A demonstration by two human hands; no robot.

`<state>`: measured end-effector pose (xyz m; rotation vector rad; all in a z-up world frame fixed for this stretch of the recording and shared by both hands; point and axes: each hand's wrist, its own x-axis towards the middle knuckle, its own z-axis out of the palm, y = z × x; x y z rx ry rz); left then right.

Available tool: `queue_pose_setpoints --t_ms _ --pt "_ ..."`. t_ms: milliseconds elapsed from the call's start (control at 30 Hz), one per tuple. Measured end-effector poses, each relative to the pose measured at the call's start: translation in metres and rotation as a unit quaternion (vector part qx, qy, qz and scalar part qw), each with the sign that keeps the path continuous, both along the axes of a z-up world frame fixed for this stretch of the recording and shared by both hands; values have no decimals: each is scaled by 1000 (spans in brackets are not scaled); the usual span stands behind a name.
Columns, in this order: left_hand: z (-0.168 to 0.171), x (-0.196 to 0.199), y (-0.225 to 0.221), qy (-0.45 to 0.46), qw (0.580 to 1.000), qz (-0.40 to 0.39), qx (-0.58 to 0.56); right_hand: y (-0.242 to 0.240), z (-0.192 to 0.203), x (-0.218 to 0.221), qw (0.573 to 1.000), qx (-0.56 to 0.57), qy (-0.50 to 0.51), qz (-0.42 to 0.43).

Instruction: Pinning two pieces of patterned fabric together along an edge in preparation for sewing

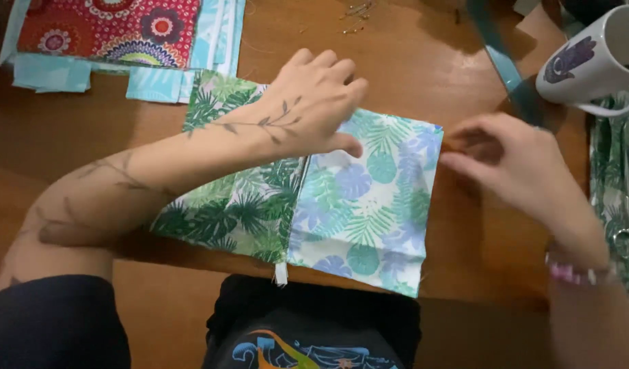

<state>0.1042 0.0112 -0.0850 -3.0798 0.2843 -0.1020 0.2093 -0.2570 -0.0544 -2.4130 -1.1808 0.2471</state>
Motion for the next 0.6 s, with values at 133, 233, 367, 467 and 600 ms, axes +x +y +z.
queue_pose_setpoints --t_ms 133,233,367,467,600 --pt "-20 15 -5 -33 996 -23 -84 35 11 20 990 -124 64 4" --pt "-25 15 -11 -10 992 -14 -127 45 10 16 982 -172 80 7" --pt "-30 8 -8 -17 974 -20 -224 34 -2 12 982 -145 115 -26" --pt "-32 2 -10 -42 974 -36 -218 21 -13 13 992 -88 88 8" --pt "-30 0 -7 -44 970 -52 -232 23 -14 8 994 -41 98 27"
